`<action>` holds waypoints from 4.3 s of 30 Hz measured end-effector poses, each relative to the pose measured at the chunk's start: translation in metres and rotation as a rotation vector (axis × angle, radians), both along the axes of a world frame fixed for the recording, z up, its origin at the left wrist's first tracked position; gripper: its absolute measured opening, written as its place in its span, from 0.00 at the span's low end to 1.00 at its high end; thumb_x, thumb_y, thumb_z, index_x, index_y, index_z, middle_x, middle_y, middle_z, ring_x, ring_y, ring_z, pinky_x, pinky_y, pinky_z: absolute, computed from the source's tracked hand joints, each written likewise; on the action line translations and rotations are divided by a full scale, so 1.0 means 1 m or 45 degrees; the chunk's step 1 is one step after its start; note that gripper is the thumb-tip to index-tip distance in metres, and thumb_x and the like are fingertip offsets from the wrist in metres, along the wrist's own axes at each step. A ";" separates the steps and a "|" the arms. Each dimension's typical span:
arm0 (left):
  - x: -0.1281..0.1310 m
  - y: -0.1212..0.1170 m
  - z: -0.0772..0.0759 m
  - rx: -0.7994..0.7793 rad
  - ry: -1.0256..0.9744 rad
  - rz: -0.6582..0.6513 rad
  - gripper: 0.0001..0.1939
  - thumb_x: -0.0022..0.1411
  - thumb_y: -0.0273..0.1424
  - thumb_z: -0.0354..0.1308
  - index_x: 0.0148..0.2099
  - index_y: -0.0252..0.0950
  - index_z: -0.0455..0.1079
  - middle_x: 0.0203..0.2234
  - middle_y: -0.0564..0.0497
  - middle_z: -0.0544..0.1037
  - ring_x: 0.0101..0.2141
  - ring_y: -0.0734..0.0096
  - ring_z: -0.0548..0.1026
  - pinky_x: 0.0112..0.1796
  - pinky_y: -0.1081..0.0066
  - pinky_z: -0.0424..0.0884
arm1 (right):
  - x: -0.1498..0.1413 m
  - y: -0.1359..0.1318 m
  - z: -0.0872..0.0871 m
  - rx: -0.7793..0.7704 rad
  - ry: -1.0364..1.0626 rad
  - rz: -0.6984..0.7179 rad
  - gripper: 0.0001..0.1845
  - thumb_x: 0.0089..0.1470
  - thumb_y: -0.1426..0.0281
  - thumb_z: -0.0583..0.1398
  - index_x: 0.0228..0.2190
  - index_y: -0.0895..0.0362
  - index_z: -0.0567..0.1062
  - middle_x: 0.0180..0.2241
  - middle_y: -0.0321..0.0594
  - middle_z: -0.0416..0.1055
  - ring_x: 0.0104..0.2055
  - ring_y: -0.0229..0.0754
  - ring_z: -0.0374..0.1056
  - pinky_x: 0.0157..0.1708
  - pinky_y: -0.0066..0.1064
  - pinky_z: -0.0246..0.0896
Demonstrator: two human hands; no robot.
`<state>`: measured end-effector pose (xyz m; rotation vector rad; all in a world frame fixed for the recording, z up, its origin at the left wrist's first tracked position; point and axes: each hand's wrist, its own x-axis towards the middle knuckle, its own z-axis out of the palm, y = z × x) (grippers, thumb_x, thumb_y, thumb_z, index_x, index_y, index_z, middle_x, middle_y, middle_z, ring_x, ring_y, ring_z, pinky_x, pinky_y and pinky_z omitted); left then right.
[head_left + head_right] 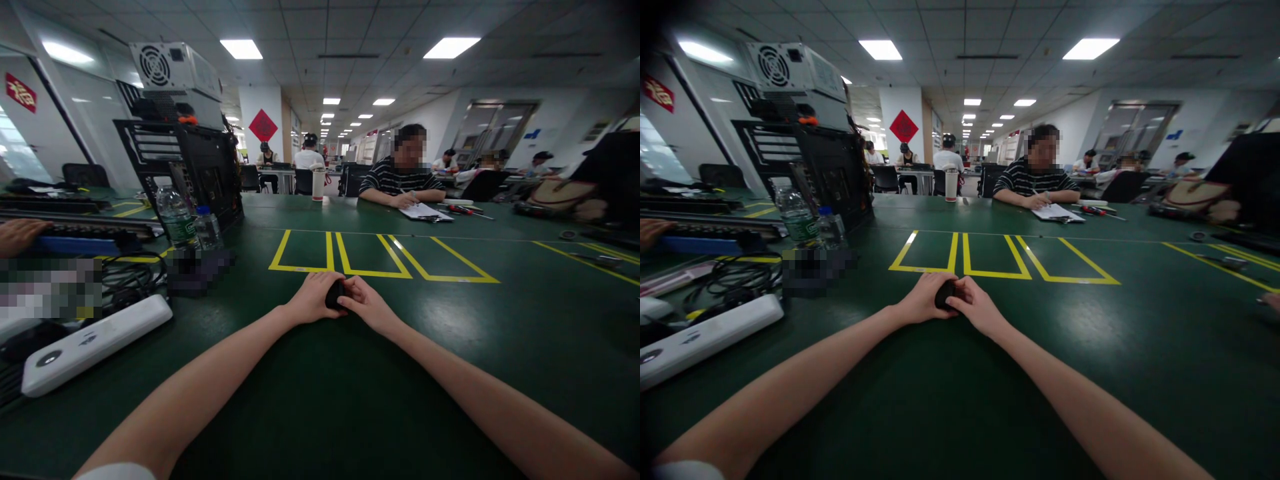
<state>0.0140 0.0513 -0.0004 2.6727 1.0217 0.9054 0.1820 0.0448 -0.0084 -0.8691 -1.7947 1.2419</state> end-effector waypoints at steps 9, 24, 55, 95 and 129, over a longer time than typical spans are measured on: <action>0.001 0.000 0.000 -0.006 0.015 0.024 0.27 0.45 0.33 0.60 0.47 0.38 0.55 0.43 0.47 0.66 0.45 0.60 0.64 0.45 0.60 0.57 | -0.001 -0.007 0.004 -0.006 0.030 -0.068 0.12 0.47 0.65 0.56 0.35 0.55 0.65 0.36 0.36 0.65 0.40 0.40 0.64 0.41 0.37 0.61; 0.000 0.001 -0.002 -0.016 0.000 0.030 0.28 0.44 0.32 0.61 0.47 0.38 0.55 0.43 0.47 0.66 0.45 0.59 0.64 0.45 0.60 0.57 | 0.002 0.001 0.000 -0.011 0.066 0.027 0.16 0.42 0.68 0.60 0.35 0.54 0.62 0.39 0.36 0.62 0.41 0.41 0.64 0.40 0.36 0.63; 0.000 0.001 -0.002 0.014 -0.005 0.018 0.28 0.46 0.33 0.60 0.49 0.38 0.53 0.43 0.47 0.65 0.45 0.60 0.63 0.45 0.61 0.57 | -0.001 0.005 -0.008 -0.001 0.097 -0.042 0.11 0.46 0.64 0.57 0.33 0.54 0.63 0.36 0.36 0.64 0.39 0.39 0.64 0.38 0.36 0.62; 0.000 0.001 -0.002 -0.021 -0.008 0.029 0.28 0.46 0.34 0.60 0.49 0.38 0.54 0.44 0.47 0.66 0.45 0.60 0.64 0.46 0.59 0.57 | 0.000 0.003 0.004 -0.061 0.055 -0.073 0.14 0.45 0.64 0.58 0.35 0.55 0.64 0.38 0.38 0.64 0.41 0.41 0.64 0.41 0.39 0.61; 0.001 0.002 -0.002 -0.038 -0.010 0.041 0.29 0.45 0.33 0.61 0.49 0.38 0.54 0.44 0.46 0.66 0.46 0.59 0.64 0.45 0.59 0.57 | -0.002 -0.002 0.008 -0.033 0.000 -0.105 0.15 0.47 0.65 0.56 0.38 0.55 0.63 0.39 0.39 0.62 0.40 0.40 0.64 0.40 0.38 0.62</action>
